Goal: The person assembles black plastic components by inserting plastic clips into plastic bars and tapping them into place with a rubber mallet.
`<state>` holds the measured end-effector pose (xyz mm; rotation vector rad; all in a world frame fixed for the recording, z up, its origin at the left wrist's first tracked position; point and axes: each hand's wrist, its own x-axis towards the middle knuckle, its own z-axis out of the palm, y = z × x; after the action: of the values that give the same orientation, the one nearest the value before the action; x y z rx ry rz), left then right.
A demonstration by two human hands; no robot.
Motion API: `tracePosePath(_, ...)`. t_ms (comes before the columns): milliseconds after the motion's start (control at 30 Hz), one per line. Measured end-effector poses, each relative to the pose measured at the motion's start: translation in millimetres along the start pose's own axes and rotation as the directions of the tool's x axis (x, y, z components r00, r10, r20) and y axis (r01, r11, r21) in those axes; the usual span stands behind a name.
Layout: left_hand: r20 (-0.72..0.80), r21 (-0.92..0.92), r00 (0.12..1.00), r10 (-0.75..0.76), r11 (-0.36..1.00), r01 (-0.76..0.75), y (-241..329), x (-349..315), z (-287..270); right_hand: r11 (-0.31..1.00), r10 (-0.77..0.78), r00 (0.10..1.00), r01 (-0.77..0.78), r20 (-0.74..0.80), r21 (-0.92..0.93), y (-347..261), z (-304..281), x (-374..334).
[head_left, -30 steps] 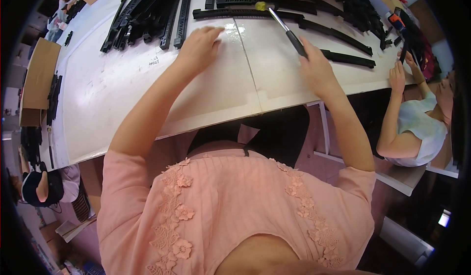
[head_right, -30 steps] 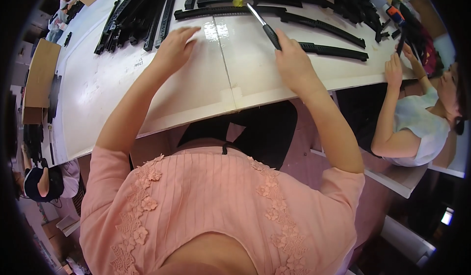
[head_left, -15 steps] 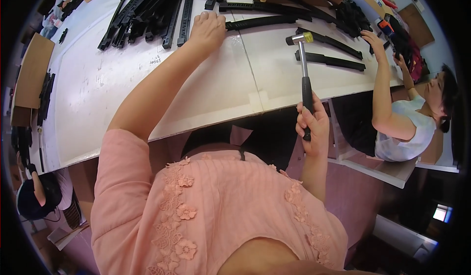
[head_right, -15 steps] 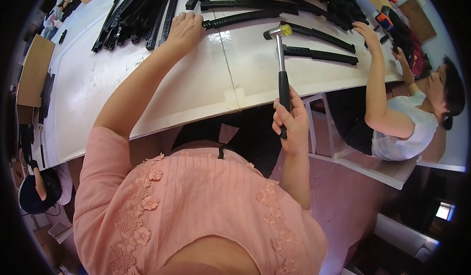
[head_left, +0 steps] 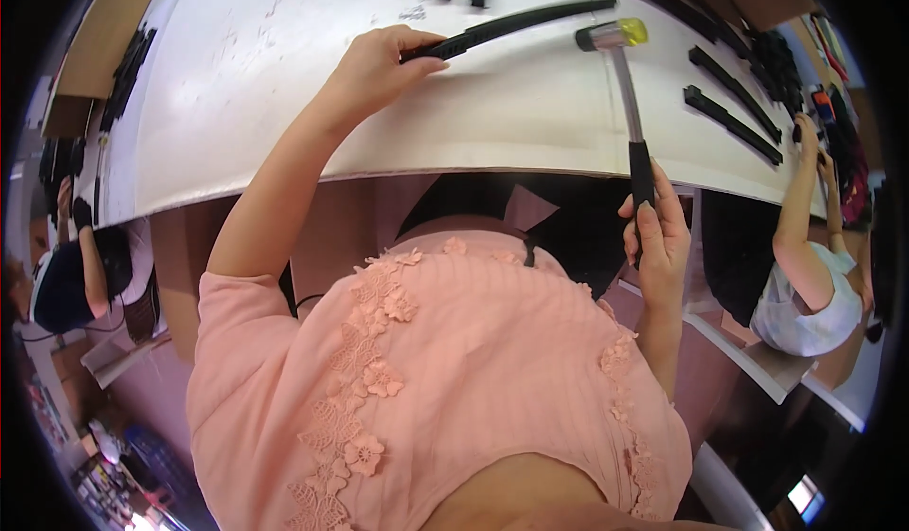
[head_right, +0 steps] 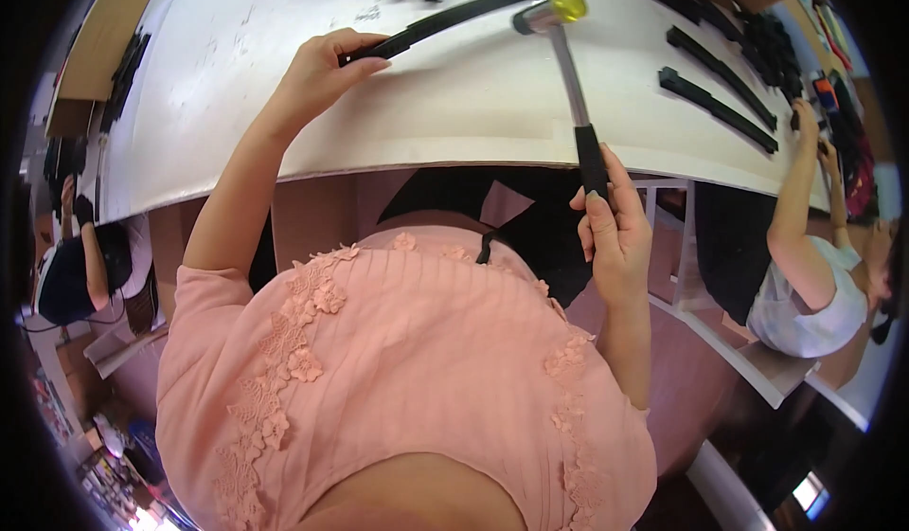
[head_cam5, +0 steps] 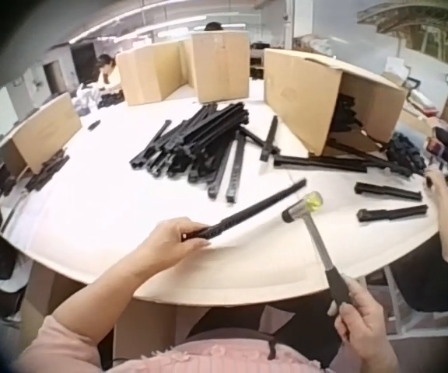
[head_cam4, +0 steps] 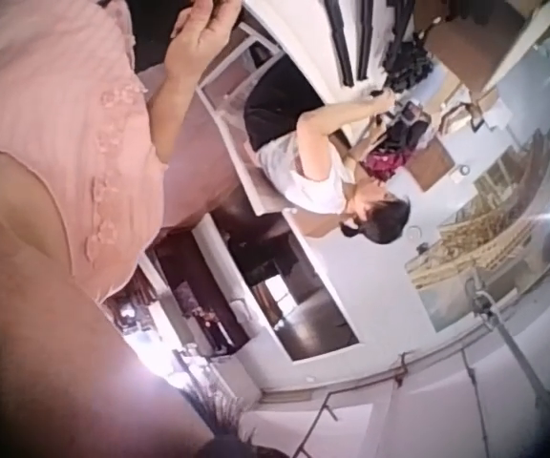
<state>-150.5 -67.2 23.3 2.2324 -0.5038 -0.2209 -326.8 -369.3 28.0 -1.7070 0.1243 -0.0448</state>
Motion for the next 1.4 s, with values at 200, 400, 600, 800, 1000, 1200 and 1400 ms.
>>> tracePosePath(200,-0.213,0.194,0.96,0.183,0.971,-0.142,-25.7,-21.1,5.7,0.974,-0.005,0.994,0.029,0.109,-0.224,-18.4,36.0,8.4)
tracePosePath(400,-0.285,0.239,0.923,0.259,0.952,-0.193,-34.3,-25.1,11.1,0.936,-0.015,0.979,0.086,0.206,-0.342,-18.0,50.3,13.2)
tracePosePath(600,-0.277,0.196,0.93,0.24,0.962,-0.19,-37.1,-24.8,12.4,0.915,-0.054,0.968,0.146,0.245,-0.377,-23.6,58.5,14.8)
tracePosePath(800,-0.294,0.204,0.916,0.274,0.954,-0.22,-31.9,-26.3,14.5,0.708,-0.266,0.908,0.412,0.324,-0.573,-13.9,65.7,23.3)
tracePosePath(1000,-0.303,0.229,0.913,0.274,0.951,-0.209,-35.8,-25.5,16.7,0.845,-0.225,0.95,0.3,0.215,-0.443,-30.7,57.0,17.1)
tracePosePath(1200,-0.32,0.281,0.886,0.336,0.927,-0.249,-32.2,-21.5,11.7,0.92,-0.023,0.971,0.113,0.238,-0.374,-23.0,60.8,28.9)
tracePosePath(1400,-0.405,-0.038,0.907,0.115,0.989,-0.143,-27.1,-21.4,-6.4,0.996,-0.086,0.996,0.086,-0.022,0.006,-12.0,26.5,13.1)
